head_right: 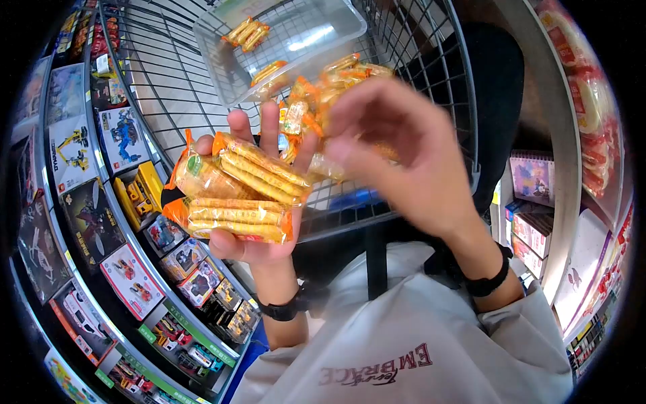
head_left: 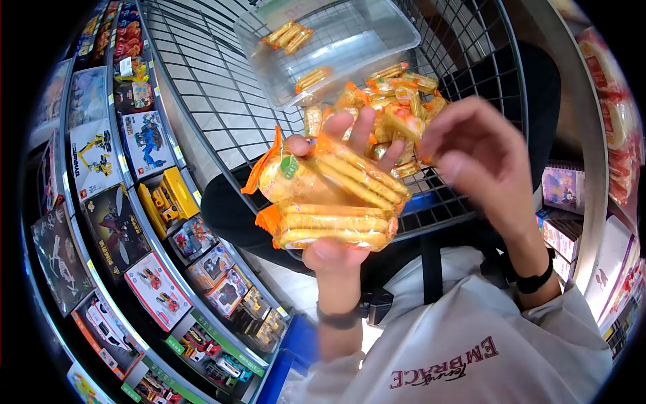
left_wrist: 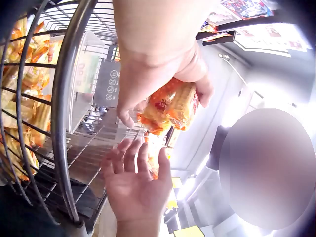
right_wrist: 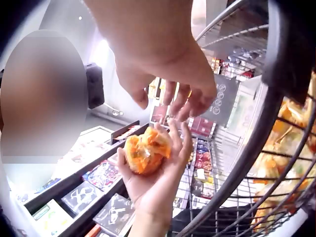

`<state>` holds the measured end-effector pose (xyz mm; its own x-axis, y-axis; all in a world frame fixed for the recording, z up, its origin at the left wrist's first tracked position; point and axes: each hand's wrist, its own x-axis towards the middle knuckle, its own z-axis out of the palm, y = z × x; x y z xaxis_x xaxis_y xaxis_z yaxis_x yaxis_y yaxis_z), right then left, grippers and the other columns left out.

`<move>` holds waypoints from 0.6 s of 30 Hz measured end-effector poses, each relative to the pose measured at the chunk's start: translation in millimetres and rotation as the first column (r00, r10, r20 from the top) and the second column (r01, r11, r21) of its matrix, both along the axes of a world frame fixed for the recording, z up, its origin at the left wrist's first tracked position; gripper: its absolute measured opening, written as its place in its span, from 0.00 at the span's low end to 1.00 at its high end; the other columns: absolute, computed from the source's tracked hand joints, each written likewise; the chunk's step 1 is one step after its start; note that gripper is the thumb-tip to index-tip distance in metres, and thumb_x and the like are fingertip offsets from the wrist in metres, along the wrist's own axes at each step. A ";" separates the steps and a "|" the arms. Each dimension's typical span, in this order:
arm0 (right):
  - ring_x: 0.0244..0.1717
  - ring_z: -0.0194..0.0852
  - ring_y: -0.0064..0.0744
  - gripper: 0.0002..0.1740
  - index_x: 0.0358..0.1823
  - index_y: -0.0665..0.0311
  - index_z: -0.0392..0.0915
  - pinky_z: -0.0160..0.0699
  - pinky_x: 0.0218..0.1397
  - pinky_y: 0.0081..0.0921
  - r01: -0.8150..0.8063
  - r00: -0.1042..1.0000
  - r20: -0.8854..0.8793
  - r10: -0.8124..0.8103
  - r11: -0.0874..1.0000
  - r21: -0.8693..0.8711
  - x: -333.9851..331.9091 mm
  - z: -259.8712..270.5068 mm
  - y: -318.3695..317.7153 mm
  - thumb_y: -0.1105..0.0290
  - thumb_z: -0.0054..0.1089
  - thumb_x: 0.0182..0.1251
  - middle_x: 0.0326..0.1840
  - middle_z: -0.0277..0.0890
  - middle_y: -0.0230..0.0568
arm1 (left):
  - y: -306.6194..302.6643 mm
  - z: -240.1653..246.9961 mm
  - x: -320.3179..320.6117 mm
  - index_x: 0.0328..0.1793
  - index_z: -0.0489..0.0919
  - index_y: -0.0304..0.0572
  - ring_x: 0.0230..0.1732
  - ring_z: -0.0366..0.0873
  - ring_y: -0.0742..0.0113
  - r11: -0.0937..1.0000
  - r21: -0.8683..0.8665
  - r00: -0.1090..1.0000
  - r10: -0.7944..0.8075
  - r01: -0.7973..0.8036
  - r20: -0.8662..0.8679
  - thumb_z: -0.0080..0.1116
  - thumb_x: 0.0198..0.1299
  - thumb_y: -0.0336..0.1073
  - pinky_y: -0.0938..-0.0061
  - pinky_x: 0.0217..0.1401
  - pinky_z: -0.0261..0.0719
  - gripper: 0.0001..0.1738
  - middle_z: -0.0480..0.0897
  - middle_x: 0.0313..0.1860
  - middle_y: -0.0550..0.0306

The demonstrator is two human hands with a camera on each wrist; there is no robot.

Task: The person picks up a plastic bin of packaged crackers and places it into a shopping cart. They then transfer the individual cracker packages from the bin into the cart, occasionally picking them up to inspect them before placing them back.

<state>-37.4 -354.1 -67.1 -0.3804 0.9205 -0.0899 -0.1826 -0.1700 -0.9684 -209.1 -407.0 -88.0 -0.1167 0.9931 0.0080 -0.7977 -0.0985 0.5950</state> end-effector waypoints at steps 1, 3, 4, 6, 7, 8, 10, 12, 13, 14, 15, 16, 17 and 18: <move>0.49 0.78 0.24 0.19 0.50 0.67 0.76 0.79 0.54 0.24 -0.117 0.993 -0.036 0.116 0.992 -0.043 -7.4 6.6 -3.9 0.73 0.72 0.59 0.47 0.78 0.36 | 1.4 0.3 2.6 0.70 0.63 0.65 0.83 0.46 0.40 0.999 0.026 0.998 0.038 -0.037 -0.048 0.79 0.46 0.54 0.33 0.80 0.50 0.47 0.57 0.80 0.55; 0.48 0.79 0.23 0.20 0.50 0.66 0.76 0.79 0.54 0.25 -0.157 0.987 0.031 0.155 0.986 0.051 -19.6 0.8 -12.8 0.73 0.73 0.58 0.47 0.78 0.36 | 1.8 -5.1 1.7 0.70 0.63 0.65 0.82 0.45 0.34 0.999 0.050 0.994 0.014 -0.009 -0.106 0.79 0.45 0.58 0.36 0.81 0.49 0.48 0.55 0.82 0.52; 0.48 0.78 0.23 0.21 0.51 0.67 0.74 0.79 0.54 0.24 -0.157 0.987 -0.027 0.157 0.987 0.032 -22.0 -2.6 -14.2 0.74 0.73 0.58 0.47 0.78 0.36 | 2.1 -8.6 1.5 0.70 0.63 0.65 0.82 0.44 0.33 0.996 0.087 0.995 0.006 0.003 -0.101 0.79 0.44 0.59 0.37 0.81 0.48 0.49 0.55 0.82 0.51; 0.47 0.78 0.22 0.21 0.52 0.68 0.74 0.78 0.53 0.23 -0.165 0.984 -0.075 0.162 0.986 -0.035 -21.9 -0.1 -13.6 0.75 0.72 0.58 0.46 0.78 0.36 | 2.5 -12.7 0.7 0.70 0.64 0.65 0.81 0.44 0.30 0.992 0.126 0.995 0.005 0.007 -0.097 0.79 0.42 0.61 0.39 0.82 0.47 0.50 0.53 0.83 0.48; 0.46 0.78 0.21 0.22 0.53 0.69 0.73 0.78 0.52 0.22 -0.176 0.979 -0.124 0.164 0.979 -0.101 -22.4 1.5 -13.3 0.77 0.71 0.59 0.46 0.77 0.36 | 2.3 -14.2 -0.2 0.70 0.64 0.65 0.81 0.44 0.30 0.992 0.123 0.995 0.008 0.005 -0.101 0.79 0.42 0.61 0.39 0.82 0.47 0.50 0.53 0.83 0.48; 0.46 0.78 0.21 0.22 0.53 0.69 0.73 0.78 0.52 0.22 -0.178 0.978 -0.129 0.164 0.979 -0.103 -21.9 2.3 -12.8 0.77 0.71 0.59 0.46 0.77 0.36 | 2.1 -15.5 -1.1 0.70 0.64 0.65 0.81 0.45 0.30 0.990 0.135 0.995 -0.015 0.028 -0.100 0.79 0.42 0.61 0.39 0.82 0.47 0.50 0.52 0.83 0.48; 0.45 0.78 0.19 0.22 0.54 0.69 0.72 0.77 0.48 0.19 -0.221 0.971 -0.117 0.207 0.967 -0.124 -18.5 3.0 -10.9 0.78 0.71 0.59 0.44 0.77 0.35 | 1.3 -15.5 -0.3 0.70 0.65 0.66 0.81 0.46 0.30 0.987 0.149 0.994 -0.039 0.054 -0.098 0.79 0.42 0.61 0.39 0.82 0.48 0.49 0.52 0.83 0.47; 0.44 0.77 0.19 0.22 0.54 0.69 0.72 0.76 0.47 0.19 -0.214 0.973 -0.117 0.201 0.969 -0.119 -17.6 2.5 -10.4 0.78 0.71 0.59 0.43 0.77 0.34 | 0.6 -13.6 2.7 0.71 0.65 0.68 0.80 0.48 0.29 0.996 0.084 0.996 -0.022 0.030 -0.090 0.79 0.41 0.62 0.39 0.82 0.48 0.51 0.51 0.83 0.45; 0.44 0.77 0.18 0.22 0.53 0.69 0.72 0.75 0.46 0.18 -0.210 0.973 -0.118 0.196 0.971 -0.114 -17.1 2.2 -10.1 0.78 0.71 0.59 0.43 0.77 0.33 | 0.8 -14.5 3.2 0.71 0.65 0.68 0.80 0.48 0.29 0.996 0.083 0.996 -0.023 0.031 -0.089 0.79 0.41 0.62 0.39 0.82 0.48 0.51 0.51 0.83 0.45; 0.44 0.77 0.18 0.22 0.53 0.69 0.72 0.75 0.46 0.18 -0.209 0.974 -0.118 0.195 0.971 -0.115 -15.6 1.8 -9.3 0.78 0.71 0.59 0.43 0.77 0.33 | 0.8 -15.7 3.3 0.73 0.63 0.69 0.80 0.49 0.29 0.996 0.087 0.997 -0.029 0.035 -0.078 0.79 0.41 0.62 0.39 0.81 0.49 0.52 0.51 0.83 0.44; 0.45 0.77 0.21 0.24 0.55 0.70 0.71 0.75 0.50 0.21 -0.239 0.969 -0.099 0.227 0.963 -0.123 -13.3 1.2 -7.9 0.76 0.71 0.59 0.47 0.76 0.36 | 0.6 -16.3 3.2 0.75 0.62 0.70 0.79 0.50 0.29 0.995 0.091 0.997 -0.033 0.040 -0.067 0.79 0.41 0.62 0.39 0.81 0.50 0.54 0.51 0.83 0.43; 0.47 0.77 0.23 0.26 0.57 0.70 0.70 0.76 0.54 0.23 -0.269 0.962 -0.082 0.259 0.954 -0.132 -11.9 0.6 -7.3 0.75 0.72 0.59 0.52 0.74 0.39 | 0.2 -15.2 3.7 0.75 0.62 0.70 0.79 0.50 0.29 0.995 0.090 0.997 -0.034 0.040 -0.069 0.79 0.41 0.62 0.39 0.81 0.50 0.54 0.51 0.83 0.43; 0.47 0.77 0.23 0.26 0.57 0.70 0.70 0.76 0.54 0.23 -0.269 0.962 -0.085 0.259 0.954 -0.134 -11.4 0.0 -7.6 0.75 0.72 0.59 0.52 0.74 0.39 | -0.2 -13.1 4.9 0.76 0.61 0.70 0.79 0.51 0.30 0.998 0.053 0.997 -0.031 0.034 -0.069 0.80 0.41 0.62 0.39 0.81 0.51 0.56 0.50 0.83 0.41; 0.47 0.77 0.23 0.26 0.57 0.70 0.70 0.76 0.55 0.23 -0.266 0.963 -0.072 0.259 0.956 -0.122 -11.0 -0.6 -7.8 0.75 0.72 0.59 0.51 0.74 0.39 | -0.5 -12.0 5.4 0.77 0.60 0.70 0.79 0.53 0.30 0.999 0.018 0.997 -0.027 0.028 -0.069 0.80 0.41 0.62 0.40 0.80 0.53 0.57 0.49 0.83 0.40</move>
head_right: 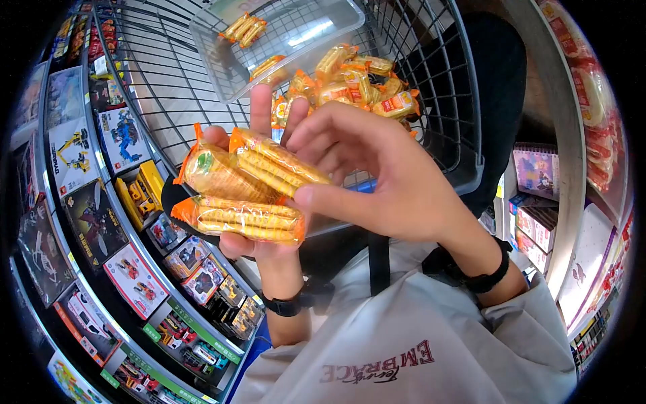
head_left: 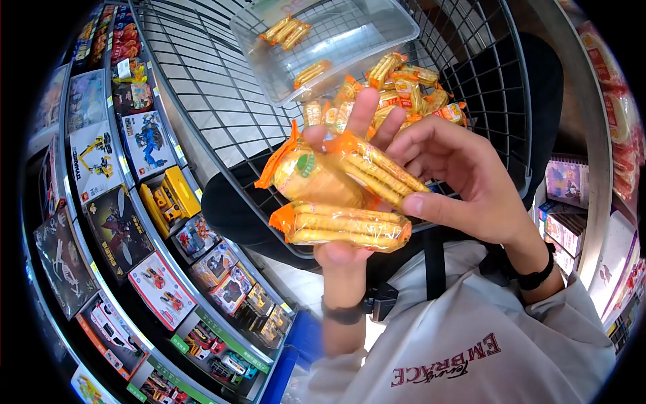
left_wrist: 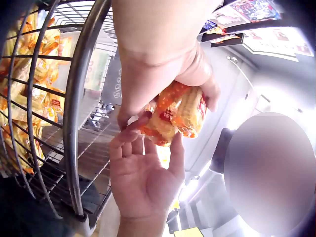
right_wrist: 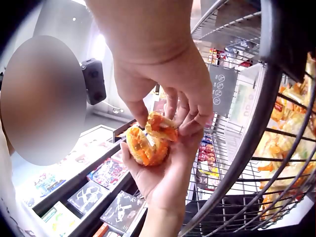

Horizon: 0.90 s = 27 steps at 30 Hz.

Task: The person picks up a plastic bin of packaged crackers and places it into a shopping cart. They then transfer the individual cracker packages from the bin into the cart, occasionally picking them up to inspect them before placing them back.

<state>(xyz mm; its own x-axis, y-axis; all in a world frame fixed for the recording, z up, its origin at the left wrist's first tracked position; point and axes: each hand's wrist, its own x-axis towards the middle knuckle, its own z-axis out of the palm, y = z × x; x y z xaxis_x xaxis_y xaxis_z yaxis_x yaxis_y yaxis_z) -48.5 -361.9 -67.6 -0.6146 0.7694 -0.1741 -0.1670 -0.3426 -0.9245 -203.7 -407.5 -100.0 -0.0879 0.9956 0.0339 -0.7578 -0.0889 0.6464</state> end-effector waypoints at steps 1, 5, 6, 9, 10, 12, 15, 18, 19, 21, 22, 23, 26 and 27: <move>0.48 0.76 0.23 0.26 0.57 0.70 0.70 0.75 0.55 0.23 0.002 1.000 0.010 -0.002 1.000 0.015 -0.1 -0.3 -0.1 0.74 0.72 0.59 0.51 0.74 0.38 | 0.0 -0.1 -1.0 0.77 0.60 0.70 0.79 0.53 0.30 1.000 -0.001 1.000 0.001 -0.001 -0.001 0.80 0.41 0.62 0.40 0.80 0.53 0.57 0.49 0.83 0.40; 0.44 0.76 0.18 0.21 0.54 0.69 0.72 0.74 0.45 0.18 0.056 0.997 -0.049 -0.054 0.998 0.032 -3.1 -0.9 -1.7 0.77 0.70 0.61 0.44 0.77 0.33 | 1.0 1.0 -2.2 0.78 0.59 0.69 0.78 0.54 0.31 0.999 0.000 0.999 -0.048 0.048 0.004 0.79 0.43 0.60 0.40 0.80 0.55 0.56 0.49 0.82 0.39; 0.44 0.76 0.18 0.21 0.54 0.69 0.72 0.74 0.46 0.18 0.065 0.997 -0.054 -0.063 0.997 0.038 -3.2 -0.9 -1.3 0.77 0.69 0.62 0.44 0.76 0.33 | 1.5 1.8 -1.3 0.78 0.59 0.68 0.78 0.54 0.32 0.999 0.002 0.998 -0.054 0.054 0.008 0.79 0.44 0.59 0.40 0.80 0.55 0.56 0.49 0.82 0.39; 0.46 0.76 0.21 0.23 0.55 0.70 0.71 0.75 0.50 0.20 0.049 0.998 -0.038 -0.048 0.999 0.020 -0.5 -0.7 0.5 0.76 0.70 0.61 0.48 0.75 0.36 | 1.2 3.0 3.5 0.77 0.59 0.69 0.79 0.55 0.38 0.997 -0.080 0.981 0.000 0.016 0.194 0.85 0.36 0.46 0.47 0.79 0.61 0.60 0.51 0.82 0.43; 0.48 0.76 0.24 0.26 0.57 0.70 0.70 0.75 0.55 0.23 0.023 1.000 -0.018 -0.023 1.000 0.000 1.1 -0.4 1.2 0.75 0.71 0.59 0.51 0.73 0.39 | 0.7 3.1 4.1 0.77 0.59 0.69 0.79 0.55 0.38 0.996 -0.083 0.981 0.000 0.016 0.193 0.85 0.36 0.46 0.47 0.79 0.61 0.60 0.51 0.82 0.43; 0.48 0.76 0.24 0.27 0.57 0.70 0.70 0.75 0.55 0.23 0.013 1.000 -0.003 -0.013 1.000 -0.003 3.2 0.2 2.0 0.73 0.72 0.59 0.52 0.73 0.39 | -0.1 3.1 4.4 0.78 0.57 0.70 0.79 0.55 0.39 0.996 -0.091 0.983 0.012 0.005 0.185 0.86 0.36 0.45 0.48 0.78 0.62 0.62 0.50 0.82 0.45; 0.51 0.75 0.25 0.31 0.58 0.69 0.69 0.73 0.59 0.25 -0.010 1.000 -0.003 0.010 1.000 -0.002 4.6 3.6 2.8 0.70 0.76 0.55 0.54 0.72 0.39 | 5.2 -18.6 -4.3 0.78 0.57 0.68 0.79 0.55 0.35 0.968 0.219 0.985 -0.145 0.122 0.090 0.82 0.44 0.52 0.41 0.79 0.58 0.57 0.50 0.83 0.50; 0.58 0.73 0.28 0.38 0.61 0.68 0.68 0.69 0.66 0.28 -0.034 0.999 -0.035 0.036 0.997 0.072 2.8 3.5 1.0 0.70 0.80 0.49 0.58 0.70 0.39 | -0.4 -12.6 1.1 0.78 0.57 0.69 0.79 0.55 0.36 0.994 0.108 0.996 -0.034 0.025 0.087 0.83 0.41 0.50 0.41 0.80 0.58 0.59 0.51 0.83 0.48; 0.62 0.71 0.30 0.42 0.62 0.67 0.66 0.66 0.70 0.30 -0.041 0.997 -0.053 0.050 0.989 0.143 2.0 2.7 0.1 0.70 0.82 0.47 0.61 0.68 0.40 | -1.6 -8.5 2.6 0.78 0.57 0.69 0.79 0.55 0.36 0.994 0.108 0.996 -0.033 0.024 0.085 0.83 0.41 0.50 0.41 0.80 0.58 0.59 0.51 0.83 0.48; 0.67 0.67 0.32 0.45 0.64 0.67 0.64 0.62 0.73 0.33 -0.056 0.998 -0.022 0.061 0.982 0.180 1.1 0.4 -2.2 0.72 0.82 0.44 0.63 0.66 0.40 | -3.0 -1.8 4.4 0.77 0.57 0.71 0.79 0.56 0.38 0.996 -0.084 0.997 0.042 -0.036 0.068 0.88 0.22 0.54 0.49 0.76 0.66 0.70 0.49 0.83 0.45; 0.66 0.68 0.31 0.44 0.64 0.67 0.63 0.63 0.72 0.31 -0.047 0.999 0.023 0.043 0.976 0.212 0.6 -1.7 -3.1 0.72 0.81 0.45 0.62 0.67 0.40 | -0.3 -4.6 2.8 0.77 0.57 0.71 0.79 0.56 0.38 0.996 -0.081 0.997 0.043 -0.037 0.066 0.88 0.22 0.54 0.49 0.76 0.66 0.70 0.49 0.83 0.45; 0.65 0.69 0.31 0.44 0.63 0.67 0.63 0.64 0.71 0.30 -0.040 0.997 0.068 0.023 0.968 0.246 0.6 -2.7 -3.2 0.72 0.80 0.45 0.61 0.67 0.40 | 4.5 -10.0 0.0 0.74 0.59 0.70 0.79 0.56 0.38 1.000 0.003 0.998 -0.018 0.018 0.053 0.89 0.22 0.54 0.49 0.76 0.66 0.68 0.49 0.83 0.44; 0.62 0.70 0.29 0.40 0.62 0.68 0.63 0.65 0.68 0.26 -0.035 0.994 0.111 0.014 0.980 0.194 8.8 5.9 1.3 0.71 0.76 0.47 0.59 0.68 0.40 | 7.4 -13.1 -3.5 0.68 0.64 0.67 0.78 0.56 0.38 0.990 0.129 0.998 -0.053 0.051 0.017 0.87 0.25 0.56 0.48 0.76 0.66 0.59 0.48 0.83 0.45; 0.62 0.70 0.29 0.40 0.62 0.68 0.63 0.65 0.68 0.26 -0.040 0.994 0.109 0.018 0.979 0.198 13.5 5.0 3.7 0.71 0.76 0.47 0.59 0.68 0.40 | 8.0 -13.1 -5.5 0.64 0.66 0.65 0.78 0.56 0.37 0.984 0.173 1.000 -0.030 0.030 -0.005 0.85 0.29 0.59 0.47 0.76 0.65 0.54 0.47 0.84 0.47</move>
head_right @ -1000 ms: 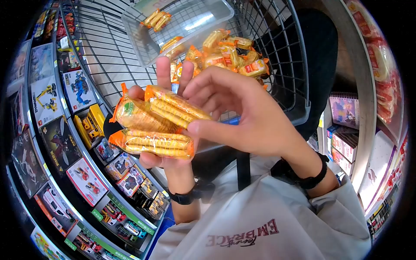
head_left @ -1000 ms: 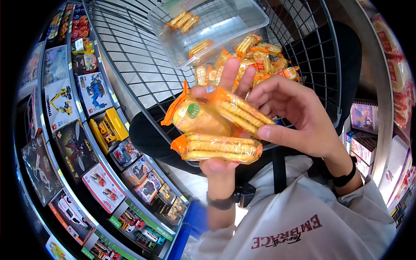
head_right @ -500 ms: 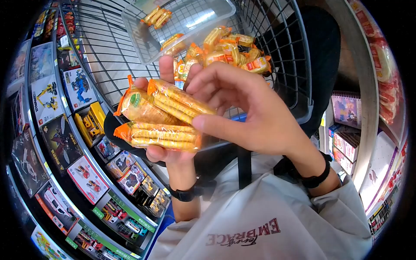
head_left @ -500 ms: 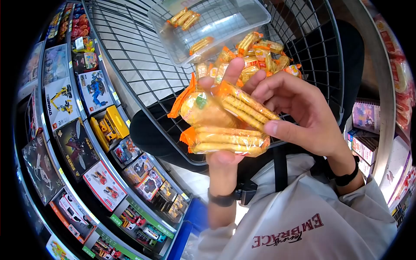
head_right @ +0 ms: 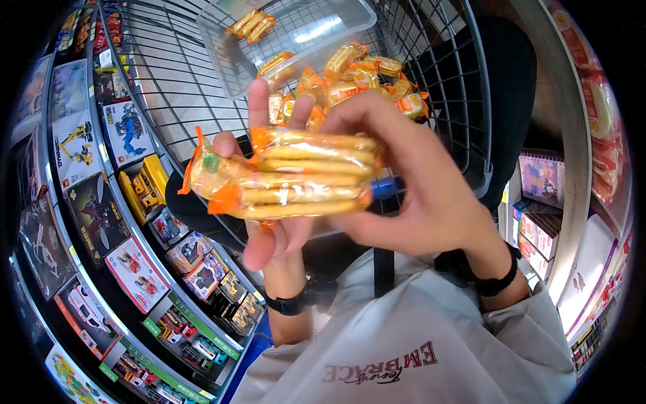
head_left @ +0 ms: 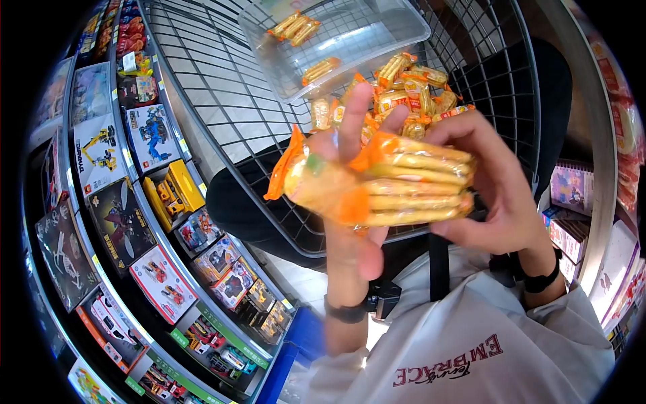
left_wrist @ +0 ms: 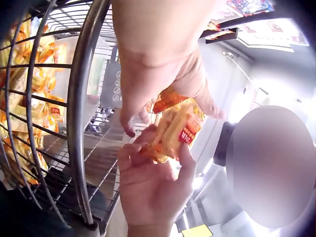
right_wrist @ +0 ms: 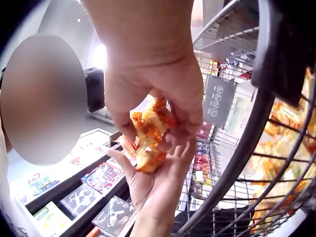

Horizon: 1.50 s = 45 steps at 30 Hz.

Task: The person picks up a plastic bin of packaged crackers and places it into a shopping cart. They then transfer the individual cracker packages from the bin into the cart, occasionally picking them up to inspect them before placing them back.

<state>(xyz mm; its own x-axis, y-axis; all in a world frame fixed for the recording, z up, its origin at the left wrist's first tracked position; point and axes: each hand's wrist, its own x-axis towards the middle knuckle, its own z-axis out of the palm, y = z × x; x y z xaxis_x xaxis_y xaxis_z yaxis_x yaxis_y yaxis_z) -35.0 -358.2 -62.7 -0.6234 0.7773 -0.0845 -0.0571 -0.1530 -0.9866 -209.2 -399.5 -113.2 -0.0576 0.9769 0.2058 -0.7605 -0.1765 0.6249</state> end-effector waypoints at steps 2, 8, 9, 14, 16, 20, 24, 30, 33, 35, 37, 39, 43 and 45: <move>0.60 0.71 0.28 0.38 0.61 0.69 0.64 0.66 0.66 0.23 0.030 0.999 0.014 -0.032 0.984 0.175 12.3 -4.8 4.8 0.70 0.72 0.48 0.58 0.69 0.40 | -0.1 -1.7 -8.8 0.62 0.70 0.64 0.81 0.49 0.38 1.000 0.012 0.999 -0.025 0.025 0.040 0.77 0.42 0.63 0.44 0.76 0.64 0.42 0.44 0.85 0.53; 0.58 0.73 0.27 0.33 0.60 0.70 0.68 0.67 0.65 0.23 0.102 0.979 0.138 -0.152 0.944 0.313 37.5 -7.7 13.2 0.74 0.62 0.47 0.57 0.71 0.40 | -6.5 2.3 -22.0 0.57 0.79 0.69 0.85 0.24 0.47 0.985 -0.004 0.876 -0.149 0.170 0.459 0.56 0.66 0.62 0.26 0.78 0.29 0.19 0.40 0.87 0.65; 0.58 0.74 0.27 0.33 0.60 0.70 0.68 0.67 0.65 0.23 0.112 0.975 0.149 -0.164 0.945 0.308 37.1 -8.7 12.6 0.74 0.61 0.47 0.57 0.71 0.40 | -5.9 -0.3 -20.7 0.57 0.79 0.69 0.85 0.24 0.47 0.986 -0.004 0.877 -0.148 0.168 0.458 0.56 0.66 0.62 0.26 0.78 0.29 0.19 0.40 0.87 0.65; 0.56 0.74 0.27 0.31 0.58 0.69 0.69 0.68 0.64 0.23 0.085 0.975 0.170 -0.146 0.943 0.322 36.1 -9.8 11.3 0.74 0.60 0.47 0.55 0.72 0.40 | -4.5 -6.2 -17.7 0.67 0.76 0.63 0.86 0.27 0.46 0.970 0.133 0.842 -0.242 0.203 0.483 0.55 0.62 0.69 0.34 0.81 0.40 0.33 0.38 0.87 0.56; 0.55 0.76 0.28 0.31 0.58 0.69 0.70 0.68 0.64 0.23 0.054 0.963 0.224 -0.148 0.924 0.377 34.4 -9.6 11.5 0.74 0.60 0.47 0.54 0.73 0.41 | -2.6 -8.7 -20.7 0.69 0.74 0.64 0.85 0.25 0.47 0.965 0.148 0.856 -0.260 0.216 0.446 0.55 0.62 0.69 0.36 0.81 0.42 0.34 0.37 0.87 0.56; 0.57 0.76 0.31 0.32 0.58 0.70 0.70 0.68 0.63 0.24 0.019 0.961 0.244 -0.128 0.914 0.406 34.0 -9.5 13.6 0.74 0.61 0.46 0.54 0.73 0.43 | -2.9 -1.6 -16.3 0.67 0.74 0.53 0.85 0.39 0.45 0.976 0.127 0.821 -0.219 0.179 0.527 0.60 0.64 0.62 0.40 0.80 0.51 0.32 0.49 0.84 0.46; 0.60 0.75 0.36 0.35 0.62 0.68 0.71 0.68 0.65 0.30 0.053 0.915 0.319 -0.246 0.859 0.510 29.4 -3.9 17.9 0.72 0.64 0.46 0.58 0.74 0.46 | -12.4 12.2 -16.8 0.59 0.68 0.40 0.44 0.79 0.59 0.907 -0.275 0.897 0.195 -0.319 -0.397 0.59 0.70 0.43 0.58 0.55 0.78 0.20 0.74 0.47 0.53; 0.62 0.74 0.38 0.33 0.63 0.66 0.71 0.70 0.63 0.33 0.068 0.904 0.339 -0.260 0.871 0.487 33.3 -10.3 23.8 0.72 0.64 0.50 0.62 0.75 0.45 | -13.7 36.3 -5.3 0.68 0.60 0.41 0.35 0.68 0.78 0.846 -0.350 0.687 0.026 -0.402 -0.726 0.59 0.57 0.19 0.81 0.37 0.72 0.33 0.69 0.44 0.60; 0.65 0.71 0.34 0.35 0.67 0.67 0.67 0.67 0.65 0.29 0.007 0.937 0.318 -0.147 0.915 0.404 26.0 -12.0 21.9 0.76 0.62 0.53 0.67 0.71 0.45 | -14.1 34.2 -4.2 0.75 0.47 0.33 0.64 0.73 0.55 0.863 -0.398 0.621 -0.132 -0.312 -0.772 0.63 0.52 0.21 0.67 0.65 0.73 0.47 0.69 0.64 0.39; 0.64 0.71 0.33 0.36 0.68 0.66 0.66 0.68 0.65 0.29 0.053 0.953 0.265 -0.146 0.943 0.328 13.8 -10.3 16.3 0.77 0.62 0.53 0.67 0.71 0.45 | -15.2 36.1 -1.6 0.76 0.44 0.32 0.65 0.72 0.55 0.864 -0.429 0.651 -0.168 -0.265 -0.740 0.62 0.53 0.21 0.66 0.66 0.72 0.49 0.68 0.66 0.39; 0.63 0.72 0.31 0.39 0.71 0.65 0.62 0.69 0.64 0.28 0.079 0.973 0.191 -0.128 0.966 0.245 4.0 -9.1 14.8 0.78 0.63 0.53 0.67 0.71 0.43 | -15.0 29.0 3.0 0.80 0.37 0.31 0.69 0.69 0.56 0.902 -0.387 0.722 -0.138 -0.191 -0.678 0.62 0.53 0.21 0.65 0.70 0.70 0.55 0.65 0.69 0.38; 0.63 0.73 0.32 0.40 0.73 0.63 0.61 0.70 0.62 0.26 0.078 0.983 0.140 -0.119 0.961 0.266 -4.6 -9.8 12.8 0.77 0.62 0.56 0.69 0.71 0.43 | -17.0 32.2 1.3 0.81 0.37 0.31 0.70 0.68 0.56 0.883 -0.447 0.716 -0.217 -0.146 -0.663 0.62 0.53 0.21 0.65 0.70 0.69 0.56 0.65 0.70 0.39; 0.64 0.73 0.34 0.36 0.70 0.63 0.68 0.73 0.58 0.25 0.022 0.990 0.117 -0.081 0.901 0.434 -12.9 -10.4 18.9 0.78 0.62 0.55 0.70 0.70 0.41 | -20.6 39.7 0.8 0.82 0.37 0.32 0.70 0.66 0.59 0.834 -0.550 0.740 -0.343 -0.043 -0.578 0.62 0.51 0.20 0.67 0.71 0.67 0.57 0.64 0.70 0.42; 0.64 0.74 0.36 0.34 0.67 0.64 0.71 0.74 0.57 0.25 -0.034 0.988 0.150 -0.044 0.878 0.478 -12.4 -7.9 24.5 0.78 0.63 0.55 0.69 0.71 0.42 | -21.7 40.4 -0.5 0.82 0.36 0.33 0.70 0.65 0.60 0.820 -0.571 0.747 -0.395 0.026 -0.535 0.62 0.50 0.20 0.68 0.71 0.65 0.58 0.63 0.69 0.44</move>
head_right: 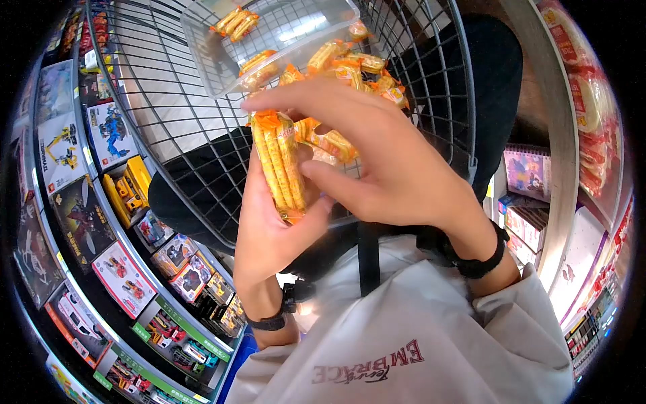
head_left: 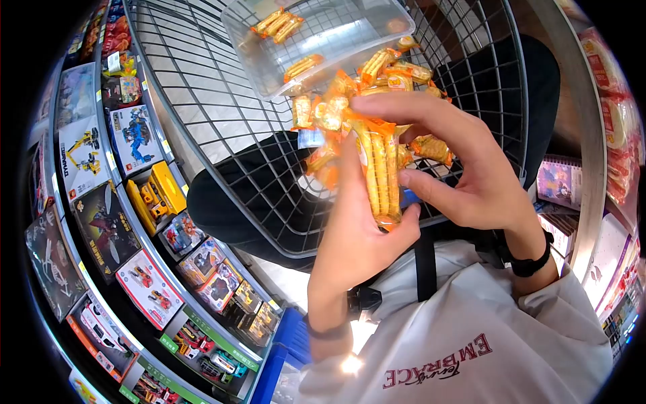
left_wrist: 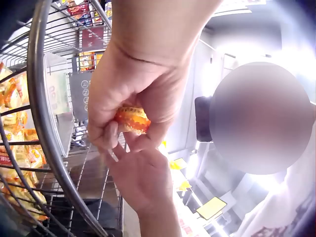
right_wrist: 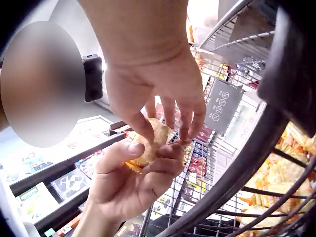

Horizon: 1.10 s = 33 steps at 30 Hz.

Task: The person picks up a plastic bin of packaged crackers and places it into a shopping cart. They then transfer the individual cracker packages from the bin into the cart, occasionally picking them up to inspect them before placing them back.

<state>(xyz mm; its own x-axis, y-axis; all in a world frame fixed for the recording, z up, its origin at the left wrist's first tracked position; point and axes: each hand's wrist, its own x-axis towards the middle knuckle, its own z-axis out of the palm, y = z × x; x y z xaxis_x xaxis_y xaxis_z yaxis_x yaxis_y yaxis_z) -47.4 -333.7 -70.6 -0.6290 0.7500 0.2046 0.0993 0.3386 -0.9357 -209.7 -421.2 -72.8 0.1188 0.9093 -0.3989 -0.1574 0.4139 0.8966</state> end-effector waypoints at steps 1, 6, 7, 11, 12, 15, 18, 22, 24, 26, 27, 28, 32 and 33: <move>0.64 0.74 0.37 0.32 0.64 0.64 0.74 0.74 0.55 0.26 -0.043 0.998 0.037 0.041 0.998 0.051 0.9 1.0 1.1 0.78 0.63 0.54 0.69 0.73 0.42 | -0.3 -0.6 0.2 0.82 0.36 0.33 0.70 0.65 0.60 1.000 -0.002 1.000 -0.002 0.002 0.004 0.62 0.50 0.20 0.68 0.71 0.65 0.58 0.63 0.69 0.44; 0.58 0.76 0.39 0.28 0.57 0.64 0.77 0.75 0.53 0.27 -0.048 0.996 0.074 0.043 0.997 0.060 3.2 5.3 4.6 0.77 0.68 0.50 0.57 0.78 0.41 | -5.3 -1.1 0.3 0.80 0.51 0.42 0.55 0.73 0.73 0.999 -0.006 0.999 -0.046 0.046 0.028 0.68 0.51 0.20 0.77 0.57 0.74 0.52 0.70 0.55 0.60; 0.56 0.77 0.39 0.27 0.55 0.64 0.77 0.74 0.53 0.28 -0.074 0.992 0.103 0.068 0.995 0.061 5.8 6.7 6.7 0.77 0.70 0.49 0.53 0.79 0.40 | -6.1 -2.8 -2.4 0.80 0.51 0.42 0.55 0.73 0.73 0.999 0.005 0.999 -0.041 0.040 0.032 0.68 0.51 0.20 0.77 0.57 0.74 0.52 0.70 0.55 0.60; 0.50 0.76 0.45 0.23 0.46 0.64 0.76 0.74 0.54 0.34 -0.167 0.953 0.267 0.144 0.984 0.063 15.6 9.6 16.9 0.71 0.75 0.48 0.46 0.77 0.41 | -4.4 -8.1 -10.7 0.78 0.53 0.29 0.59 0.71 0.51 0.993 0.048 0.963 -0.092 0.107 -0.254 0.70 0.53 0.32 0.65 0.66 0.68 0.50 0.71 0.56 0.41; 0.48 0.76 0.48 0.22 0.45 0.65 0.75 0.74 0.53 0.35 -0.207 0.935 0.297 0.196 0.978 0.005 16.3 10.3 18.9 0.69 0.74 0.50 0.45 0.77 0.42 | -4.0 -11.0 -12.6 0.77 0.55 0.30 0.59 0.72 0.52 0.989 0.060 0.948 -0.115 0.138 -0.296 0.69 0.54 0.31 0.65 0.65 0.69 0.47 0.71 0.56 0.42; 0.46 0.77 0.50 0.23 0.47 0.65 0.73 0.74 0.51 0.36 -0.224 0.901 0.363 0.239 0.971 -0.083 17.2 6.2 18.9 0.69 0.74 0.52 0.45 0.77 0.42 | 2.4 -6.0 -14.9 0.71 0.65 0.34 0.57 0.76 0.49 0.972 0.095 0.877 -0.149 0.214 -0.456 0.66 0.56 0.28 0.63 0.62 0.73 0.36 0.75 0.53 0.41; 0.48 0.78 0.53 0.26 0.52 0.64 0.72 0.75 0.54 0.40 -0.197 0.763 0.604 0.231 0.973 -0.123 20.2 3.9 15.0 0.69 0.73 0.53 0.47 0.78 0.47 | 4.4 1.9 -18.9 0.67 0.71 0.37 0.55 0.78 0.53 0.951 0.236 0.725 0.019 0.198 -0.688 0.66 0.54 0.25 0.65 0.62 0.73 0.32 0.78 0.53 0.46; 0.55 0.75 0.54 0.28 0.56 0.65 0.72 0.75 0.57 0.43 -0.195 0.558 0.819 0.129 0.981 -0.022 5.6 25.3 35.6 0.68 0.71 0.54 0.50 0.77 0.51 | 6.2 19.6 -49.7 0.50 0.82 0.38 0.68 0.73 0.43 0.829 0.548 0.475 0.439 0.114 -0.763 0.59 0.53 0.21 0.53 0.71 0.68 0.17 0.80 0.53 0.46; 0.56 0.75 0.53 0.27 0.57 0.64 0.72 0.75 0.57 0.43 -0.136 0.663 0.749 0.025 0.987 0.087 -9.0 30.7 59.1 0.69 0.69 0.55 0.50 0.77 0.51 | 12.2 19.3 -77.1 0.48 0.83 0.41 0.69 0.72 0.44 0.804 0.557 0.300 0.490 0.207 -0.818 0.59 0.53 0.21 0.41 0.77 0.54 0.15 0.81 0.54 0.52; 0.55 0.75 0.53 0.27 0.57 0.63 0.73 0.75 0.57 0.43 -0.147 0.683 0.730 -0.038 0.971 0.188 -36.2 24.3 91.2 0.70 0.68 0.54 0.51 0.78 0.51 | 24.5 10.8 -96.8 0.45 0.83 0.45 0.71 0.71 0.45 0.809 0.551 0.236 0.505 0.206 -0.830 0.58 0.54 0.21 0.36 0.79 0.45 0.14 0.81 0.53 0.56; 0.55 0.75 0.53 0.27 0.57 0.63 0.74 0.75 0.57 0.43 -0.164 0.674 0.737 -0.047 0.964 0.211 -50.8 10.9 110.5 0.70 0.69 0.54 0.51 0.78 0.51 | 31.3 6.3 -102.9 0.44 0.83 0.45 0.70 0.72 0.48 0.833 0.516 0.224 0.474 0.198 -0.851 0.58 0.54 0.21 0.37 0.78 0.47 0.13 0.81 0.53 0.57; 0.55 0.76 0.53 0.28 0.57 0.63 0.74 0.76 0.57 0.43 -0.189 0.653 0.755 -0.048 0.956 0.224 -68.9 -12.8 133.1 0.69 0.70 0.52 0.51 0.78 0.51 | 32.6 -4.7 -105.5 0.43 0.83 0.45 0.70 0.73 0.50 0.852 0.473 0.220 0.429 0.225 -0.876 0.58 0.54 0.22 0.37 0.78 0.48 0.12 0.81 0.53 0.58; 0.56 0.77 0.54 0.34 0.56 0.62 0.74 0.77 0.57 0.44 -0.331 0.541 0.836 0.096 0.938 0.107 -149.6 -115.0 201.5 0.63 0.77 0.45 0.54 0.78 0.52 | 38.0 -17.0 -116.3 0.41 0.82 0.45 0.62 0.78 0.56 0.879 0.449 0.282 0.395 0.161 -0.874 0.60 0.52 0.22 0.44 0.73 0.59 0.11 0.84 0.47 0.60; 0.54 0.78 0.54 0.34 0.56 0.62 0.74 0.78 0.55 0.46 -0.431 0.508 0.845 0.165 0.898 0.084 -163.5 -139.0 211.9 0.61 0.77 0.46 0.52 0.79 0.52 | 38.9 -16.9 -116.9 0.41 0.82 0.45 0.61 0.79 0.57 0.879 0.456 0.307 0.399 0.142 -0.864 0.61 0.51 0.22 0.45 0.73 0.59 0.11 0.84 0.46 0.60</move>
<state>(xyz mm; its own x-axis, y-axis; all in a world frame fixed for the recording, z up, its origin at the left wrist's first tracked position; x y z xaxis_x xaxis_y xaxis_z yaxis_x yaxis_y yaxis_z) -210.9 -121.8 -209.6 -0.7959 0.4865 -0.3604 0.6017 0.7018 -0.3815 -326.6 -382.3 -89.7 -0.2102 0.9511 0.2266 0.8543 0.0660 0.5156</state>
